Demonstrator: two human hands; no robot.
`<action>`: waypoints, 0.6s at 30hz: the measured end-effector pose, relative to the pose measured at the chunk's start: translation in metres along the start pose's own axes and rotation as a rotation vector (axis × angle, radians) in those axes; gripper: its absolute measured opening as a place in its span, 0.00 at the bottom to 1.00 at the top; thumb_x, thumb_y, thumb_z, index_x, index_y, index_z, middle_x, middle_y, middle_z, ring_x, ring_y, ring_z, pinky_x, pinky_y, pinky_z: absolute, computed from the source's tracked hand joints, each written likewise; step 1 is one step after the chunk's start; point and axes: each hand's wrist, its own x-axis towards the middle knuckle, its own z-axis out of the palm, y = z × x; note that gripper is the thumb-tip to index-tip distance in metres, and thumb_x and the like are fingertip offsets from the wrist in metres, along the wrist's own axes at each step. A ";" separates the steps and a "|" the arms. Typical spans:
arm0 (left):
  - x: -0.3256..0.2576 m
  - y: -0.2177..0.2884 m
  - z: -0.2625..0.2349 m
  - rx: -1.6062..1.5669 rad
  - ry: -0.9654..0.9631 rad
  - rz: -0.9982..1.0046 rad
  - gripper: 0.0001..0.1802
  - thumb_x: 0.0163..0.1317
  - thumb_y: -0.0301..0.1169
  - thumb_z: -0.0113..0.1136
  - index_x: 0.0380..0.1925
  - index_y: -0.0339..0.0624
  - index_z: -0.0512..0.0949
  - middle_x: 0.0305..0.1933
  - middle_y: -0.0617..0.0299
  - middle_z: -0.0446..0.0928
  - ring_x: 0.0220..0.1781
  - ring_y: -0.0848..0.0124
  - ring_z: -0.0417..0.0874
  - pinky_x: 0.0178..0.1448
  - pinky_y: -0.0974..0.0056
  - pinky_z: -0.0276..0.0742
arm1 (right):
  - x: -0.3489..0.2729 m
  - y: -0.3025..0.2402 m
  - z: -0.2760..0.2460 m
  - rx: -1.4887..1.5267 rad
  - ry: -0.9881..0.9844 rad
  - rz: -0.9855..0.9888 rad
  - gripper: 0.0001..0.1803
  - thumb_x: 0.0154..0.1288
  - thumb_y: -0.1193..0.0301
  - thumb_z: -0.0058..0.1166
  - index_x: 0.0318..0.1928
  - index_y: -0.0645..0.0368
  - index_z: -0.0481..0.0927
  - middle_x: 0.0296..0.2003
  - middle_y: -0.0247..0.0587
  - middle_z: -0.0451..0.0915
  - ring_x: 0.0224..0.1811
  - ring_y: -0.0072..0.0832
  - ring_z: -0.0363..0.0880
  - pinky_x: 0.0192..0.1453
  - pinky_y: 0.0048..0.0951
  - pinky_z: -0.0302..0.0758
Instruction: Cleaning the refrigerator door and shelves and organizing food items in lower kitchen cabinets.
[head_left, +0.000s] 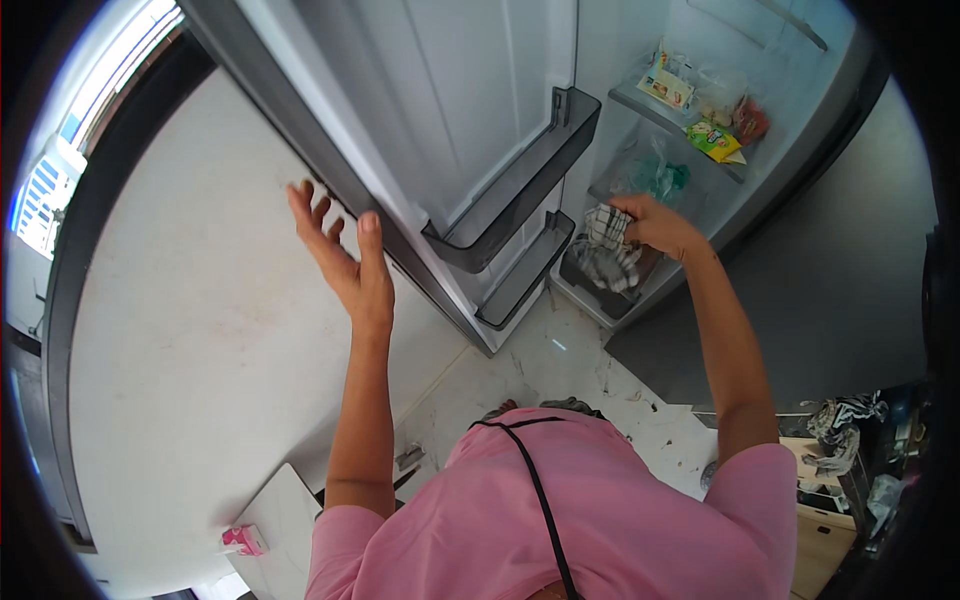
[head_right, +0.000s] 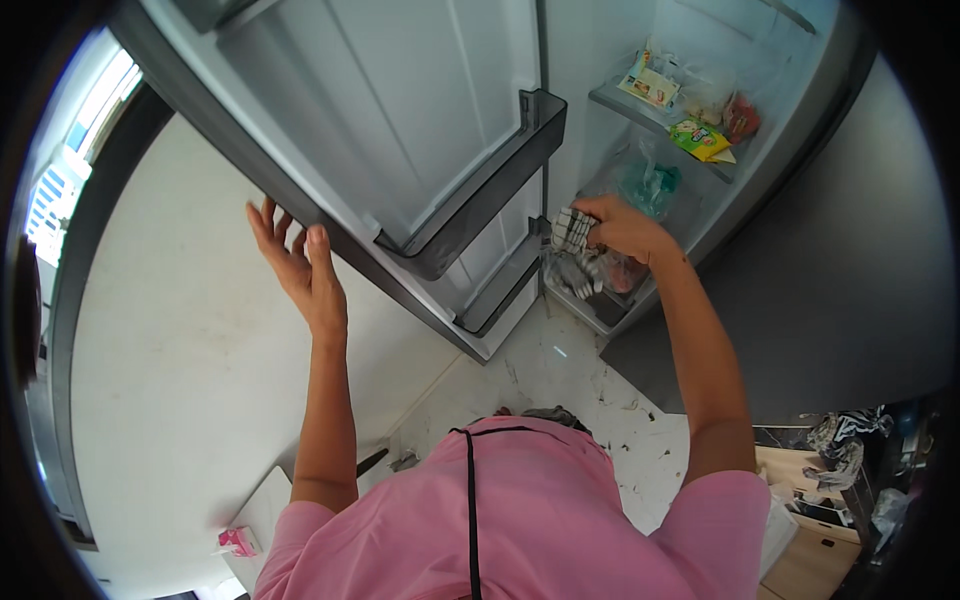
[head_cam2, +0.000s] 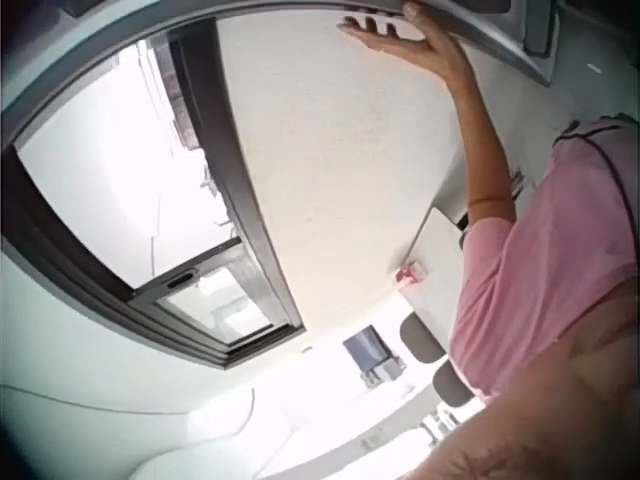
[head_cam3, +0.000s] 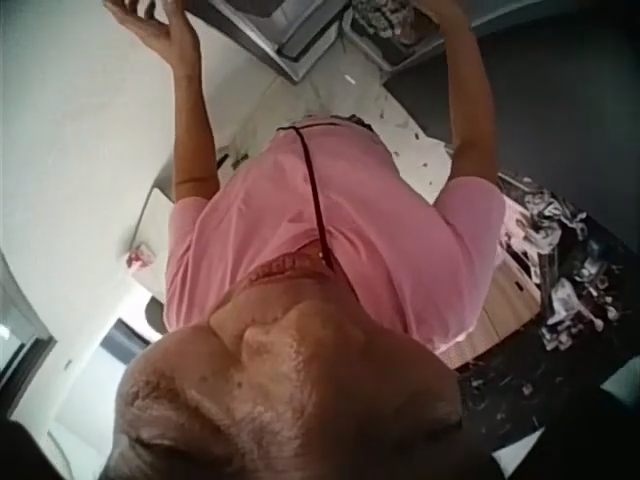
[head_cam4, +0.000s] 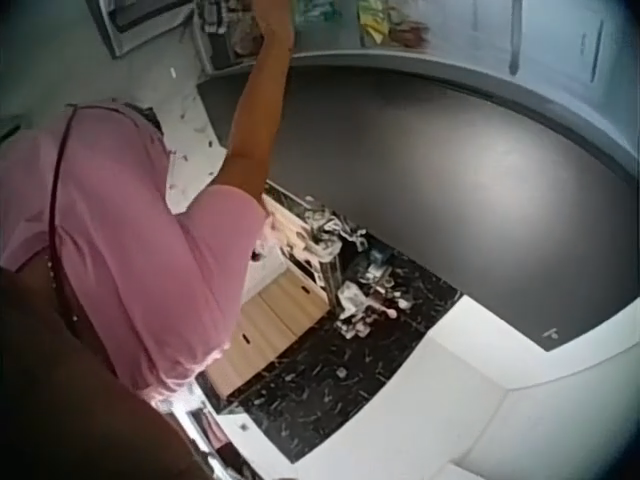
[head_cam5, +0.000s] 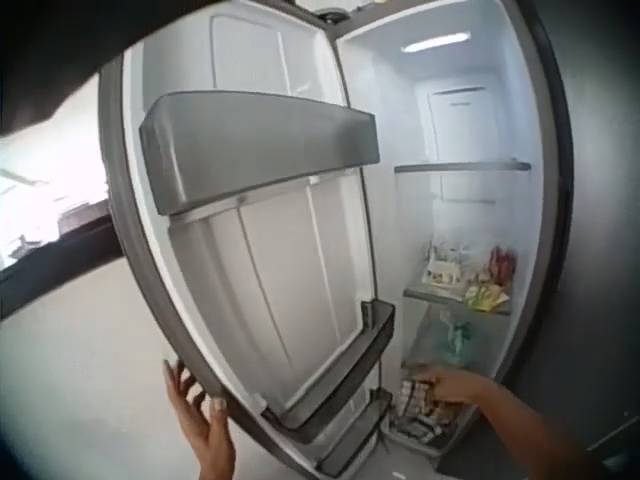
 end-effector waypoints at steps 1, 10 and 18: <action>-0.013 0.002 -0.003 0.054 -0.004 -0.059 0.43 0.63 0.39 0.60 0.72 0.43 0.46 0.68 0.50 0.57 0.65 0.58 0.63 0.63 0.57 0.63 | 0.002 0.016 -0.001 0.265 0.186 -0.060 0.23 0.53 0.85 0.51 0.52 0.63 0.74 0.47 0.38 0.77 0.47 0.27 0.77 0.54 0.27 0.73; -0.050 0.007 0.032 0.069 -0.034 -0.324 0.45 0.64 0.38 0.59 0.72 0.42 0.41 0.69 0.50 0.55 0.66 0.60 0.62 0.66 0.59 0.61 | 0.113 -0.025 0.088 0.111 1.399 -0.458 0.32 0.64 0.77 0.43 0.69 0.62 0.55 0.63 0.58 0.60 0.68 0.50 0.57 0.70 0.38 0.56; -0.044 -0.009 0.032 0.007 0.006 -0.390 0.43 0.63 0.38 0.60 0.70 0.41 0.46 0.65 0.53 0.59 0.63 0.63 0.65 0.66 0.60 0.60 | 0.087 -0.028 0.209 -0.264 0.918 -0.616 0.40 0.55 0.76 0.49 0.68 0.69 0.52 0.65 0.68 0.52 0.68 0.64 0.48 0.72 0.56 0.41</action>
